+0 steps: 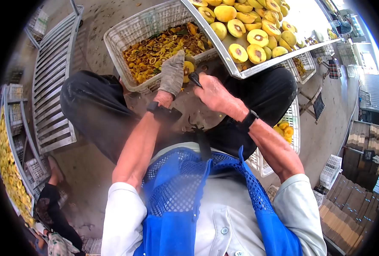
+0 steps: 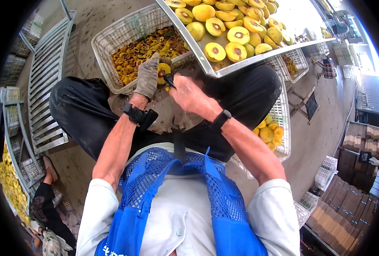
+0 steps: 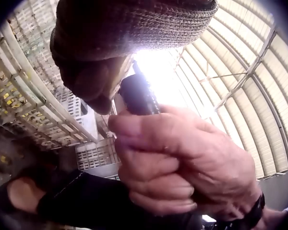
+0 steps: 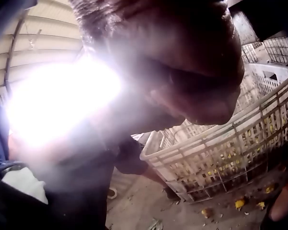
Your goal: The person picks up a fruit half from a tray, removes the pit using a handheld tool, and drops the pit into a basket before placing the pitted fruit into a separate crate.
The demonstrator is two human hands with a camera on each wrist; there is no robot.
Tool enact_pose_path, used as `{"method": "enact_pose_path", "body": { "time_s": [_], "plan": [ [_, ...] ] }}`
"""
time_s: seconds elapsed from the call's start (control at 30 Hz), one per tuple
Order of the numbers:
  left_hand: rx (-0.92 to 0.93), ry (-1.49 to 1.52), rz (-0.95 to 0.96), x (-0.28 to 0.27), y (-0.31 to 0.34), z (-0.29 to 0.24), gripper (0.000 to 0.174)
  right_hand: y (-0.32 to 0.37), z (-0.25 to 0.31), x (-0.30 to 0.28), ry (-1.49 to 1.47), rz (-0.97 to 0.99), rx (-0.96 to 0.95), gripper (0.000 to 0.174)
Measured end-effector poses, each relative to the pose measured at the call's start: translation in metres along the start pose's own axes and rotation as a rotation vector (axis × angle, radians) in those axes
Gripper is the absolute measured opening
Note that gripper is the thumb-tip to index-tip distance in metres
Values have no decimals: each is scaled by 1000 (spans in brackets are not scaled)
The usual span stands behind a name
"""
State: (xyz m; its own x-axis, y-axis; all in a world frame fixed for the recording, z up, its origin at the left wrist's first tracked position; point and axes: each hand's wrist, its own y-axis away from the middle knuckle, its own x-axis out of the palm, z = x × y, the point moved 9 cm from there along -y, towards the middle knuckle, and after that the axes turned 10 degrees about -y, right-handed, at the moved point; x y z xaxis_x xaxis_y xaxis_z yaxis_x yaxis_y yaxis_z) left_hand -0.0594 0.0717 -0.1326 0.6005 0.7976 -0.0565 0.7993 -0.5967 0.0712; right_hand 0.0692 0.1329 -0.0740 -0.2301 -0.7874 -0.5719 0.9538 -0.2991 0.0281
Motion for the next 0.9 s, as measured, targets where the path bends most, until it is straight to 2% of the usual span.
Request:
{"method": "enact_pose_path", "body": {
  "time_s": [0.07,0.1,0.17,0.3,0.37,0.4,0.47,0.5,0.53,0.57,0.6,0.67,0.7,0.77,0.87,0.9],
  "plan": [
    [-14,94,59,6,3,7,38,1,-7,5,-84,85,132,31],
    [-11,95,58,4,3,3,38,-2,-3,1,-83,85,130,31],
    [145,-52,100,6,9,-15,39,5,-10,9,-265,183,310,32],
    [158,-102,118,6,12,-24,39,9,-23,12,-183,97,327,28],
    [-10,-165,125,6,-2,-1,37,19,26,6,330,-142,-528,30],
    [-9,-166,124,5,1,-3,37,21,26,7,329,-142,-529,30],
    [-81,-209,67,2,4,-1,35,12,4,8,142,-79,-284,30],
    [-62,-60,99,7,7,0,35,12,17,3,141,-80,-279,30],
    [-66,-62,105,7,11,-1,35,6,4,4,-100,66,139,29],
    [38,-165,119,6,13,-15,35,16,-13,17,-338,214,552,27],
    [143,-265,132,8,15,-27,36,18,-17,19,-335,213,553,27],
    [204,-273,105,9,9,-22,38,8,-13,14,-187,140,274,27],
    [196,-223,99,9,10,-21,38,11,-16,18,-190,142,275,27],
    [188,-175,96,9,12,-18,38,13,10,12,142,58,-105,29],
    [22,-82,96,10,5,6,33,17,13,13,135,77,-86,28],
    [26,-81,94,10,4,3,33,14,5,16,138,77,-89,28]
  ]
}}
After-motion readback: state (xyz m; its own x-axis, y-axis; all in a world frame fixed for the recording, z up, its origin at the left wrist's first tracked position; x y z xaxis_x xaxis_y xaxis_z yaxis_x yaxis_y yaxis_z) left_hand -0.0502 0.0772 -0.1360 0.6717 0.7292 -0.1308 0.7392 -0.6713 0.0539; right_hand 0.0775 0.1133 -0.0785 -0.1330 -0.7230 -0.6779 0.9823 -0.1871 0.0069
